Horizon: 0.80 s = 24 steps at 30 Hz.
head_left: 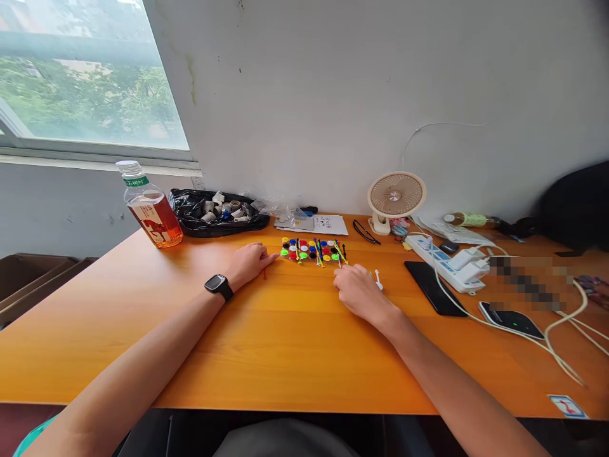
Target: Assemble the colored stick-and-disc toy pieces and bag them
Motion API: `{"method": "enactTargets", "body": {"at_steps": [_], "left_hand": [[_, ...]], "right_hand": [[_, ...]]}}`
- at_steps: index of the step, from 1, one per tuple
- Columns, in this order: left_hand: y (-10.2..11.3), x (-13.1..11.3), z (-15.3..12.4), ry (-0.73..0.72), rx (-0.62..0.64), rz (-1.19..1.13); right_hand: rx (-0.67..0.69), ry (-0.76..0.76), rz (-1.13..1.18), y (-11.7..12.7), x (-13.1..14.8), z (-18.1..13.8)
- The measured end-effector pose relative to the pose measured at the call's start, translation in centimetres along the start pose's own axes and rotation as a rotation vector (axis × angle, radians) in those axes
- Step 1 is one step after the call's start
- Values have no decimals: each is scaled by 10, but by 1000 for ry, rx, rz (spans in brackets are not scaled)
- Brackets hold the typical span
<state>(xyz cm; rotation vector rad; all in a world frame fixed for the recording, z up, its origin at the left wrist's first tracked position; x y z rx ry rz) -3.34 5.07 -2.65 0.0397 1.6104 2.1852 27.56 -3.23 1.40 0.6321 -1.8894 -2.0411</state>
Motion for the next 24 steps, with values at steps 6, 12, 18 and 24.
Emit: {"method": "enactTargets", "body": {"at_steps": [6, 12, 18, 24], "left_hand": [[2, -2, -1, 8, -28, -35], [9, -23, -4, -148, 33, -390], [12, -74, -18, -191, 299, -900], [9, -93, -25, -214, 369, -1021]], "right_hand": [[-35, -55, -3, 3, -7, -1], [-245, 59, 355, 2, 11, -3], [-174, 99, 1095, -8, 37, -5], [-106, 92, 1583, -28, 39, 6]]}}
Point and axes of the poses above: each hand's wrist, its own z-axis towards the middle knuckle, its own y-axis out of the back of the hand, x = y × z, the point moved 1 cm from there along z, towards the middle knuckle, and after that the axes turned 5 degrees about z, right-handed, at the moved point
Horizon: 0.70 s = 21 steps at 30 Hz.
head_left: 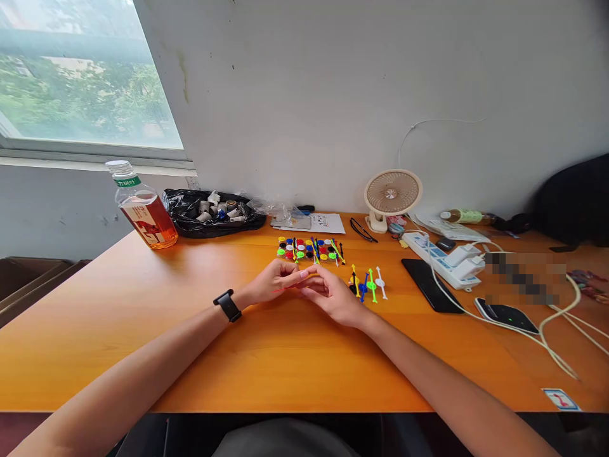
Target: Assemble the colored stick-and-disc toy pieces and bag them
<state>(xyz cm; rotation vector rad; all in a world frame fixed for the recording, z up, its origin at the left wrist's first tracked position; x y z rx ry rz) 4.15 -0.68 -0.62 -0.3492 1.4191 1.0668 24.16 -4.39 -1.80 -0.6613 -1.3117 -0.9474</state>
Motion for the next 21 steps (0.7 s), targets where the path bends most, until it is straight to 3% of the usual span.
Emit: {"method": "enactTargets", "body": {"at_steps": [4, 11, 16, 21], "left_hand": [[-2, 4, 0, 13, -6, 1], [4, 12, 1, 107, -133, 64], [11, 20, 1, 186, -56, -79], [21, 25, 3, 286, 18, -291]], "right_hand": [[-41, -50, 81, 3, -8, 4], [-101, -54, -9, 12, 4, 7], [-219, -42, 33, 21, 3, 10], [-188, -98, 45, 20, 1, 10]]}}
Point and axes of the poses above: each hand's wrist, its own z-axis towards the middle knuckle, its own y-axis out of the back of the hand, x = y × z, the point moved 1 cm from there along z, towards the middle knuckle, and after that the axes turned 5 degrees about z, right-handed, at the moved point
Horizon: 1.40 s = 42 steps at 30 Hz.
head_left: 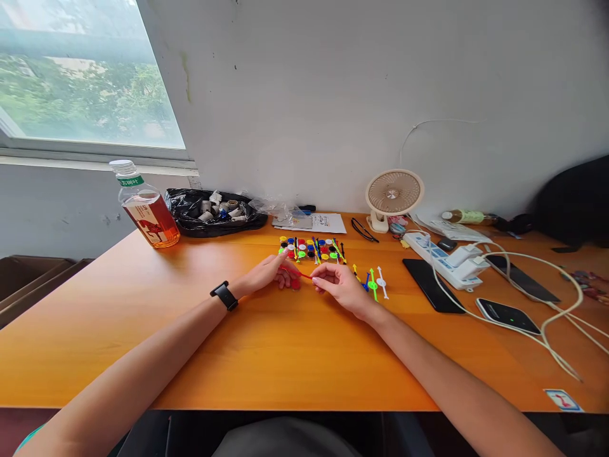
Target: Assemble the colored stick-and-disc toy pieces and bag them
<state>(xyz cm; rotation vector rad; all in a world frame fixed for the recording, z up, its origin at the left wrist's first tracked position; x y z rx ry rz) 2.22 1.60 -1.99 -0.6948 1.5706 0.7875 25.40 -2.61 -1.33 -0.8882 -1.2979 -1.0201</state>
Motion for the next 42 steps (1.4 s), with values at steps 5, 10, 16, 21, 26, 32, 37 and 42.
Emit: {"method": "enactTargets", "body": {"at_steps": [5, 10, 16, 21, 26, 32, 37, 42], "left_hand": [[2, -4, -3, -39, 63, 69], [0, -4, -6, -84, 116, 168], [0, -3, -6, -84, 108, 178], [1, -1, -5, -87, 122, 205], [1, -6, -6, -214, 150, 309], [-7, -13, -8, -276, 142, 429], [-8, -6, -6, -281, 111, 439], [-3, 1, -4, -225, -61, 228]], "right_hand": [[29, -69, -33, -5, -4, -3], [20, -74, -85, -6, -7, -3], [23, -105, -66, -6, -6, -2], [47, -67, -160, -7, -8, -2], [44, 38, -350, -8, -10, -3], [64, 62, -405, -6, -11, -3], [46, 40, -394, -7, -8, -3], [-1, -72, -320, -5, -5, -2]]}}
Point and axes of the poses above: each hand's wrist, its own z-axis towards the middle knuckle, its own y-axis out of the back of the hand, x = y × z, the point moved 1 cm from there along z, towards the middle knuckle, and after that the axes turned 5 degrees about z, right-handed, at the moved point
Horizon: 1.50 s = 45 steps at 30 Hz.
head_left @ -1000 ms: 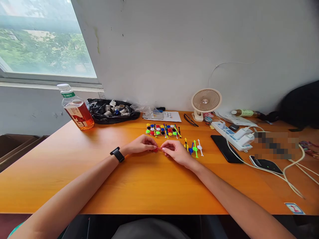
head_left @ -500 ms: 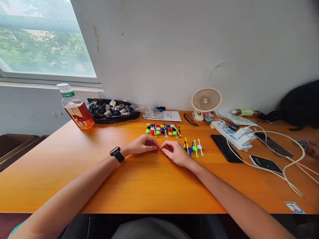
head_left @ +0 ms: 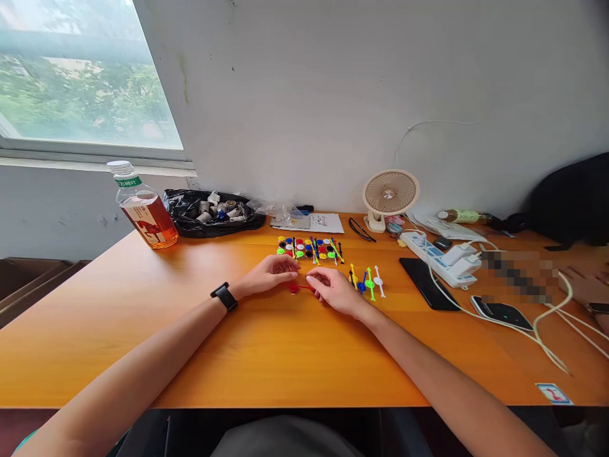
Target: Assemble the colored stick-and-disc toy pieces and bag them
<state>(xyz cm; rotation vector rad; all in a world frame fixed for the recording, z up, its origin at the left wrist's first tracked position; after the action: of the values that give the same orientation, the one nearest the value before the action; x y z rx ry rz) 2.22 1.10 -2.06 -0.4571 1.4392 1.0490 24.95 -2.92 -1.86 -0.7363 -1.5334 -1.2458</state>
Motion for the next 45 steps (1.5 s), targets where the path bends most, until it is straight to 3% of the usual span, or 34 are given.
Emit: {"method": "enactTargets", "body": {"at_steps": [4, 9, 11, 14, 19, 22, 29, 34, 38, 45], "left_hand": [[5, -7, -1, 19, -163, -39], [9, -10, -3, -110, -394, 160], [10, -9, -4, -143, -431, 220], [10, -8, -5, -181, -375, 290], [2, -13, -6, -299, -90, 439], [-5, -13, -7, -299, 36, 476], [-9, -10, -7, -323, -24, 558], [-4, -17, -11, -356, -236, 604], [0, -20, -12, -334, -377, 616], [0, -17, -11, -334, -353, 633]], "right_hand": [[-23, -23, 46, 4, 1, 0], [-85, -88, 165, 8, -3, 2], [-55, -62, 146, 8, -4, 3], [-5, -47, 122, 6, -4, 3], [13, -32, 115, 5, -1, 2], [-4, -24, 131, 5, -3, 3], [-72, -4, 135, 5, -6, 4], [-159, -78, 153, 5, -5, 4], [-180, -5, 105, 5, -5, 4], [-271, 100, 41, 15, -1, 6]]}}
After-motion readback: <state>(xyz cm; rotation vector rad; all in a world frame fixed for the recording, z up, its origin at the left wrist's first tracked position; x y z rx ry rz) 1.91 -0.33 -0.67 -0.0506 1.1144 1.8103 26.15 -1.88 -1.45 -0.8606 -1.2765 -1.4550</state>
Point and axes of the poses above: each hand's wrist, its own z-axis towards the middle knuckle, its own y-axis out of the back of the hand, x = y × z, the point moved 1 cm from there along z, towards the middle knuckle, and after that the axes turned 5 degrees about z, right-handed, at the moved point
